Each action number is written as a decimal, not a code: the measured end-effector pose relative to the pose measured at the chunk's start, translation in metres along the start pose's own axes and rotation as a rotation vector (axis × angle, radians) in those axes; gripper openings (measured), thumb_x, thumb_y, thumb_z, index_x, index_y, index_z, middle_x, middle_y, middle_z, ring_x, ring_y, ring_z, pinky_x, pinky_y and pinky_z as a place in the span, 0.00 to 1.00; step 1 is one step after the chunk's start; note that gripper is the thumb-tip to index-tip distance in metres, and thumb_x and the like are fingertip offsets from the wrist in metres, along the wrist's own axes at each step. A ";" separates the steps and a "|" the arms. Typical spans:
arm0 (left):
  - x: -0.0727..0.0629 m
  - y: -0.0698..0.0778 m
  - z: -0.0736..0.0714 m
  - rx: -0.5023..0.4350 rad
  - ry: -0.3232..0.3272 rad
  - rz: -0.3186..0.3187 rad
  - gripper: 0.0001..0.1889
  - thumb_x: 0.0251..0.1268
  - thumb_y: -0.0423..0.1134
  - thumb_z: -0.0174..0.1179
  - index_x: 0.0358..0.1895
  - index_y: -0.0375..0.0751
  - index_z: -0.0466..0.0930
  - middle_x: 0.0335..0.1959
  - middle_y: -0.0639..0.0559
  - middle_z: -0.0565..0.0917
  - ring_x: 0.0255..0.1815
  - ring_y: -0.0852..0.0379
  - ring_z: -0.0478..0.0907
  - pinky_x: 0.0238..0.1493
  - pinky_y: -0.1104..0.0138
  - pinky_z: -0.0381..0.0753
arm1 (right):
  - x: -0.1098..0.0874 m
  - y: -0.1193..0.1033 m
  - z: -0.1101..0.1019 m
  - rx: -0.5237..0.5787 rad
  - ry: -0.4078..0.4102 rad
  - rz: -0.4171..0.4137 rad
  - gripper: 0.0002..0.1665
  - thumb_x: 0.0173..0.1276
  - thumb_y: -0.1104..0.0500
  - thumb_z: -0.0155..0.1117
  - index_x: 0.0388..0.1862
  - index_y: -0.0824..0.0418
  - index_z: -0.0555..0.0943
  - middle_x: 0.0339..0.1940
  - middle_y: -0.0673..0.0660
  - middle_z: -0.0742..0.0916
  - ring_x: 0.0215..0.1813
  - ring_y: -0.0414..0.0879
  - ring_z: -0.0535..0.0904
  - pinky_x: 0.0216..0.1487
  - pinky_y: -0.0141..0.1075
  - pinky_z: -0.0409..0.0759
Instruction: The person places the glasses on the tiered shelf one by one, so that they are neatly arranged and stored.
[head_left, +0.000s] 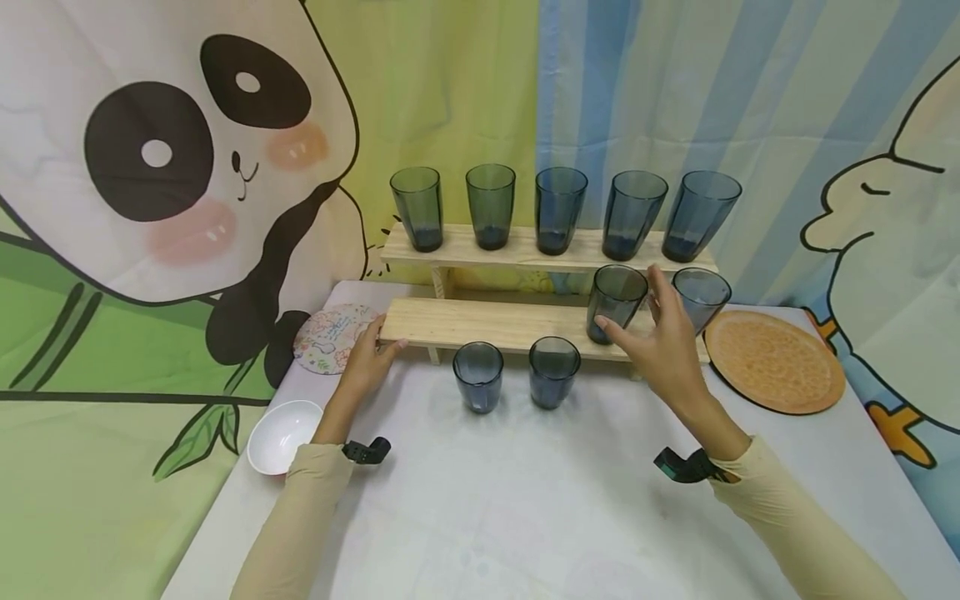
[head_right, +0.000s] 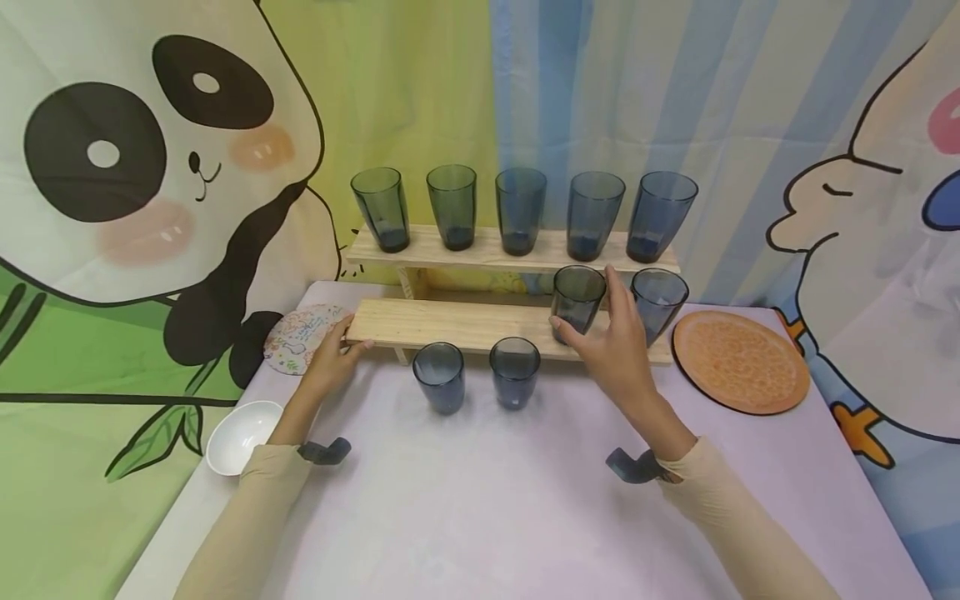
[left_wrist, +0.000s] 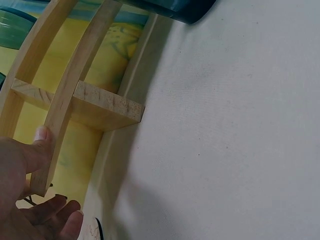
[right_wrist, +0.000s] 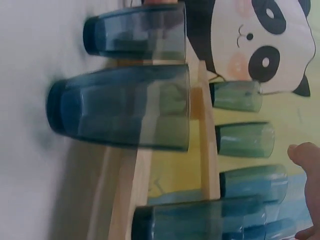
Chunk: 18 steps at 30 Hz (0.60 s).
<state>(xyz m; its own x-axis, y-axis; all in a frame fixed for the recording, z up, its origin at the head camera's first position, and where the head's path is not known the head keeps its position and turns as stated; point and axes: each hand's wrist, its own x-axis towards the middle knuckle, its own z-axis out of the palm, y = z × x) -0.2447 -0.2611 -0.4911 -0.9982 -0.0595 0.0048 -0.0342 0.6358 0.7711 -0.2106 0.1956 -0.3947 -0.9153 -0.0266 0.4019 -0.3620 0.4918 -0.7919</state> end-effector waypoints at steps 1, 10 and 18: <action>0.000 0.000 0.000 0.000 0.002 -0.001 0.41 0.82 0.50 0.58 0.86 0.38 0.48 0.83 0.28 0.57 0.81 0.29 0.60 0.80 0.38 0.60 | -0.005 -0.003 0.002 -0.001 0.016 -0.032 0.61 0.67 0.52 0.80 0.88 0.55 0.51 0.87 0.58 0.60 0.87 0.51 0.56 0.84 0.47 0.60; 0.001 -0.001 -0.001 0.002 -0.003 0.010 0.41 0.81 0.50 0.58 0.86 0.39 0.48 0.82 0.28 0.57 0.81 0.29 0.59 0.80 0.38 0.60 | -0.043 0.006 0.035 0.035 -0.127 -0.035 0.55 0.65 0.50 0.81 0.84 0.61 0.62 0.80 0.61 0.72 0.79 0.59 0.69 0.80 0.50 0.69; 0.001 -0.002 0.000 -0.004 0.004 0.016 0.41 0.81 0.49 0.59 0.86 0.38 0.49 0.82 0.28 0.58 0.80 0.28 0.61 0.80 0.38 0.61 | -0.055 0.034 0.063 0.017 -0.241 0.094 0.64 0.60 0.37 0.82 0.85 0.59 0.59 0.82 0.59 0.70 0.81 0.60 0.67 0.79 0.57 0.68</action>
<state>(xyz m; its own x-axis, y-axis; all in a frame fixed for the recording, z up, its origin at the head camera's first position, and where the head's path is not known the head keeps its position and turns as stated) -0.2458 -0.2620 -0.4926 -0.9984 -0.0523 0.0192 -0.0184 0.6338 0.7733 -0.1834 0.1587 -0.4726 -0.9600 -0.1891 0.2067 -0.2745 0.4872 -0.8290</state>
